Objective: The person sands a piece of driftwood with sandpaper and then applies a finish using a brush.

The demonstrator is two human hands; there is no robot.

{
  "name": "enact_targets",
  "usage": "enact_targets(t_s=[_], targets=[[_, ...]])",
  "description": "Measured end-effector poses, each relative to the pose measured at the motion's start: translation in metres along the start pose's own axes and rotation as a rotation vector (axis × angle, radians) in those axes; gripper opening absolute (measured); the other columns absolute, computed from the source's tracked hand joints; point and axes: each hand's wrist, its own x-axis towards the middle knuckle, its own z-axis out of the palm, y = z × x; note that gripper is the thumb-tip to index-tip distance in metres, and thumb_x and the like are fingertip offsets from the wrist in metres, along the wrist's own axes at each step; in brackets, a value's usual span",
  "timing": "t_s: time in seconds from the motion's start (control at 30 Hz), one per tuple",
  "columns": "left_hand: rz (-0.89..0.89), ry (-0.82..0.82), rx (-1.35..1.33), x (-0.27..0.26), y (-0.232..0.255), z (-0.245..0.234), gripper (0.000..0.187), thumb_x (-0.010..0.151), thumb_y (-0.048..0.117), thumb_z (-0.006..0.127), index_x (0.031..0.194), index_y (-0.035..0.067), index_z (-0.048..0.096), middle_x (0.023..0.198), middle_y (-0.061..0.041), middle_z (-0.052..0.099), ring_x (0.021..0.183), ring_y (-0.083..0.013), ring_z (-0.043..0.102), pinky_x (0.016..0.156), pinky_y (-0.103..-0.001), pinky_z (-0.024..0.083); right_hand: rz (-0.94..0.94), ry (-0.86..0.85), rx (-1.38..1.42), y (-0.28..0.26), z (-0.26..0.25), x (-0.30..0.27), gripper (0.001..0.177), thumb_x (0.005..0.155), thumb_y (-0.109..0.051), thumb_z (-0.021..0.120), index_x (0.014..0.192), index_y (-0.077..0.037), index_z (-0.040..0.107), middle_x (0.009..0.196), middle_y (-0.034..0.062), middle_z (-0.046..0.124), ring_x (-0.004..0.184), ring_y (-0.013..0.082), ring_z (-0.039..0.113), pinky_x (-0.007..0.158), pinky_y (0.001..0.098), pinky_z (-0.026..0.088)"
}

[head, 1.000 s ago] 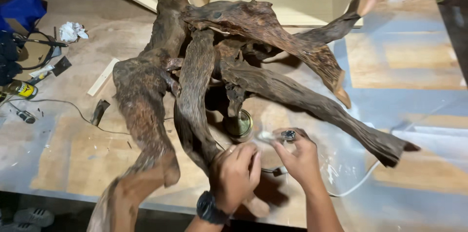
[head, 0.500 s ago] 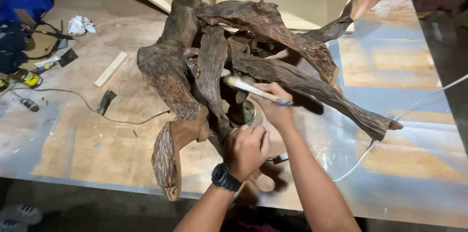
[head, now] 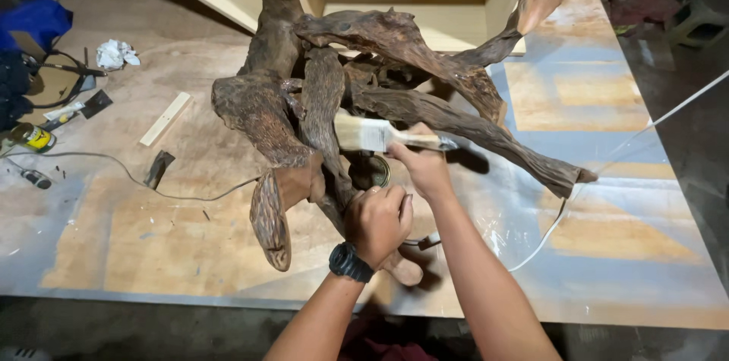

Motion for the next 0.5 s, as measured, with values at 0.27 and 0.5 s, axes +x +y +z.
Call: enact_targets(t_s=[0.27, 0.5], targets=[[0.006, 0.007, 0.067, -0.006, -0.008, 0.017, 0.017, 0.092, 0.034, 0.070, 0.080, 0.023, 0.064, 0.065, 0.000, 0.061, 0.070, -0.0246, 0.071, 0.066, -0.038, 0.055, -0.493, -0.035, -0.624, 0.013, 0.000, 0.006, 0.023, 0.084, -0.012, 0.097, 0.098, -0.012, 0.077, 0.108, 0.0064, 0.086, 0.102, 0.0291, 0.081, 0.093, 0.0402, 0.062], [0.046, 0.000, 0.079, -0.005, -0.006, 0.014, 0.019, 0.090, 0.032, 0.070, 0.077, 0.022, 0.063, 0.064, -0.001, 0.060, 0.070, -0.0260, 0.070, 0.066, -0.039, 0.055, 0.008, -0.005, -0.568, -0.002, -0.080, -0.026, 0.035, 0.087, -0.011, 0.092, 0.114, 0.001, 0.074, 0.105, 0.0219, 0.081, 0.098, 0.0312, 0.080, 0.085, 0.0453, 0.066]])
